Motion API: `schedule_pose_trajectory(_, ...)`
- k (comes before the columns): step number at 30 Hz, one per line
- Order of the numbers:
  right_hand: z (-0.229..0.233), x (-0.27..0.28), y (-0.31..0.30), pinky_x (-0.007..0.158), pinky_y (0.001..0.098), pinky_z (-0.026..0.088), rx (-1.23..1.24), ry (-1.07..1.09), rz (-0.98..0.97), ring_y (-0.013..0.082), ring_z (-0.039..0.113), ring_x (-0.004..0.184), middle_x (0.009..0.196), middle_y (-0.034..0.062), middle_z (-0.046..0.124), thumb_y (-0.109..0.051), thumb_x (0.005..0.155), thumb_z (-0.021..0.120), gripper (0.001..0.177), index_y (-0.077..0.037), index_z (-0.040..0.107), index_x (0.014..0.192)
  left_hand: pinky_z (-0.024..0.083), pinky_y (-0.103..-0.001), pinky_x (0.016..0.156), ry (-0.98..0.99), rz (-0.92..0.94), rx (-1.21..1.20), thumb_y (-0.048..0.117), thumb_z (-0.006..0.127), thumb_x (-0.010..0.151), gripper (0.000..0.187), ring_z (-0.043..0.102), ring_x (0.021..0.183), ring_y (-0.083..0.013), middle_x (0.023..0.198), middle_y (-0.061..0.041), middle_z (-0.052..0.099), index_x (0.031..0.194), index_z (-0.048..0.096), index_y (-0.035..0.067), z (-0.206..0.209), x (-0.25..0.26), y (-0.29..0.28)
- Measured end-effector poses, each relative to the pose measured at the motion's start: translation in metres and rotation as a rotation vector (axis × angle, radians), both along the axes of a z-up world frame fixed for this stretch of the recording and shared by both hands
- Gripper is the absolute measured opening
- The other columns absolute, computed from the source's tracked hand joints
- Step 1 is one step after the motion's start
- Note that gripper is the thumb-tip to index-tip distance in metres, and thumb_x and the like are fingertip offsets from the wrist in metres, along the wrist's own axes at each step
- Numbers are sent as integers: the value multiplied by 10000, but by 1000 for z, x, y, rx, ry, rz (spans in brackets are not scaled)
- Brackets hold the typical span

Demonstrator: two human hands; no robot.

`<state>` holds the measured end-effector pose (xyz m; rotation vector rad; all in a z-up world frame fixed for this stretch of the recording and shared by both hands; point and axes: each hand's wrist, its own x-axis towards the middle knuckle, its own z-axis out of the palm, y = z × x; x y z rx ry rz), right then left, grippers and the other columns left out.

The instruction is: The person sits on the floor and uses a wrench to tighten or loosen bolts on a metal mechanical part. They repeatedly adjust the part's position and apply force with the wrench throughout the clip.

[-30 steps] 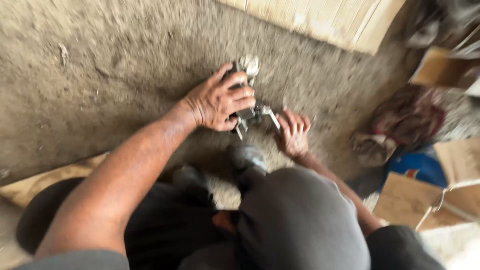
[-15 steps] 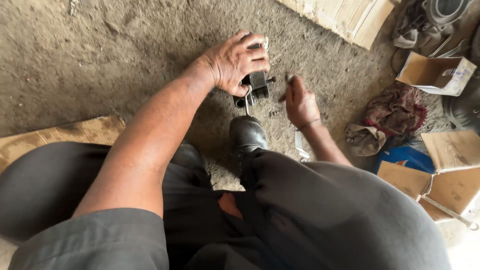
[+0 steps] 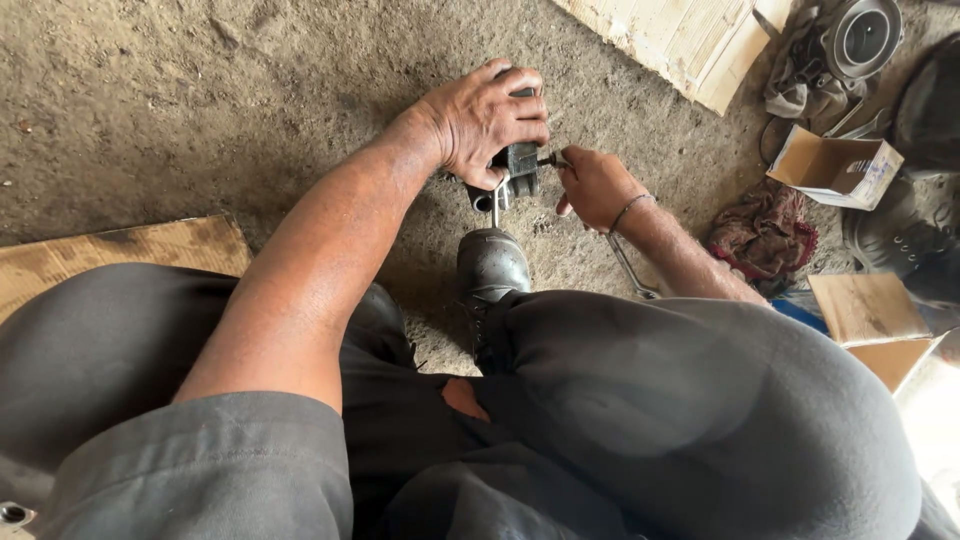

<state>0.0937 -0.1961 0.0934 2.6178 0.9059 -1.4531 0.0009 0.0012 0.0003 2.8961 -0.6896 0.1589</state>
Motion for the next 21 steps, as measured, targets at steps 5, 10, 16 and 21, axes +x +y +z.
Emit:
schedule_pose_trajectory(5, -18, -11, -12, 716, 380, 610, 195, -112, 33, 238, 762, 743, 828, 90, 784, -207, 1075, 401, 348, -31, 565, 1327, 394, -540, 1084, 15, -8, -31, 567, 775, 628, 736, 420, 1331, -301, 1256, -36, 600, 1273, 638, 240, 1, -2, 0)
schedule_pose_trajectory(10, 8, -30, -18, 788, 440, 587, 75, -130, 18, 309, 759, 785, 851, 138, 772, -228, 1065, 426, 453, -56, 422, 1483, 381, -540, 1099, -47, 10, -102, 540, 800, 585, 739, 429, 1321, -289, 1243, -25, 604, 1243, 648, 238, -2, -8, -2)
schedule_pose_trajectory(16, 48, -53, -61, 727, 532, 555, -152, -248, 48, 395, 716, 745, 759, 222, 710, -340, 1045, 497, 407, -74, 456, 1350, 351, -556, 1141, -8, -6, -142, 500, 796, 609, 726, 426, 1344, -305, 1247, -26, 598, 1268, 642, 236, -5, -2, 0)
schedule_pose_trajectory(21, 25, -56, -81, 754, 501, 559, -34, -287, 75, 351, 658, 557, 601, 155, 663, -328, 1094, 497, 238, -94, 539, 1080, 308, -599, 1179, 39, -27, -171, 490, 789, 664, 714, 397, 1380, -312, 1287, -26, 575, 1310, 629, 232, 2, -6, 3)
